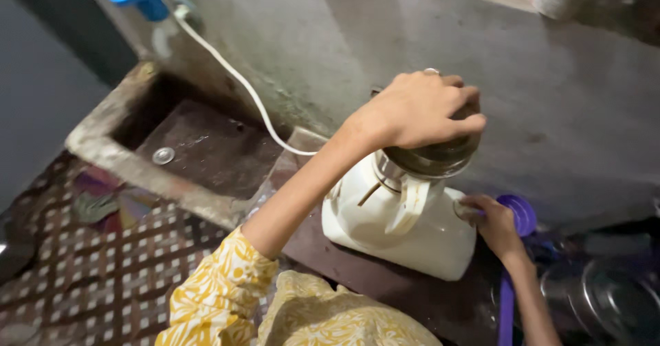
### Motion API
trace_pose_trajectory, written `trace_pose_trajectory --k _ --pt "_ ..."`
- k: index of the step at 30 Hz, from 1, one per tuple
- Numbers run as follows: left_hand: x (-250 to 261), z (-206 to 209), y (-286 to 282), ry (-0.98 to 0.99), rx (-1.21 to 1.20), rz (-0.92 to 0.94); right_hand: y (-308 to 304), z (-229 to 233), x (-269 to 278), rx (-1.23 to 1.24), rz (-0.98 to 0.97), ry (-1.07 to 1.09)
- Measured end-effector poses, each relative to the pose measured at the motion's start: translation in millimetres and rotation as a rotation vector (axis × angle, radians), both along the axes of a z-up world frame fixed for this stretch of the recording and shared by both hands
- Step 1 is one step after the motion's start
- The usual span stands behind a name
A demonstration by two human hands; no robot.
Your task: The person pours water from a purple measuring cup into a mixer grinder jar containing green ingredients, places the jar on the base, holds the lid while running the grinder, then opens the lid to reveal the blended green paste. They unplug the appliance and wipe the base with a cloth.
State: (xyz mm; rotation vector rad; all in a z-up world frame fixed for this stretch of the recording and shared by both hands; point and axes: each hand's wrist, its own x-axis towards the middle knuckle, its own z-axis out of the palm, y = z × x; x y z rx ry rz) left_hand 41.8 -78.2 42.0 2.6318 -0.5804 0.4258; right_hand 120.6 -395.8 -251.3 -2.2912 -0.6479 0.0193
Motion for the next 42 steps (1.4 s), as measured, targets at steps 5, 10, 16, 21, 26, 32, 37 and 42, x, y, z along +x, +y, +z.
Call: trace_pose_trajectory --k 5,10,16,21,26,32,37,42 --pt "-8.9 8.8 -6.0 0.042 -0.013 0.002 -5.8 -7.2 6.8 -0.001 0.026 -0.108" --pt "-16.9 18.6 -12.9 0.192 0.011 0.096 1.8 1.9 -9.9 0.054 -0.054 -0.025" --pt "-8.9 14.3 -19.1 0.093 0.122 0.1 -2.0 7.1 -16.4 0.024 0.099 -0.206" --pt "-3.6 8.6 -21.7 0.061 0.188 0.089 -5.7 5.6 -17.5 0.013 0.076 -0.127" --pt "-12.8 14.2 -20.9 0.079 0.159 0.102 -0.9 7.3 -16.1 -0.044 0.06 -0.228" --pt "-31.0 17.9 -14.0 -0.013 -0.137 0.015 -0.2 10.7 -18.9 -0.015 0.064 -0.251" --pt "-25.2 12.8 1.1 0.039 -0.13 -0.142 1.9 13.4 -22.2 -0.038 0.038 -0.201" --pt "-32.5 -1.8 32.7 -0.089 -0.253 -0.317 2.0 8.8 -25.2 0.065 0.036 -0.174"
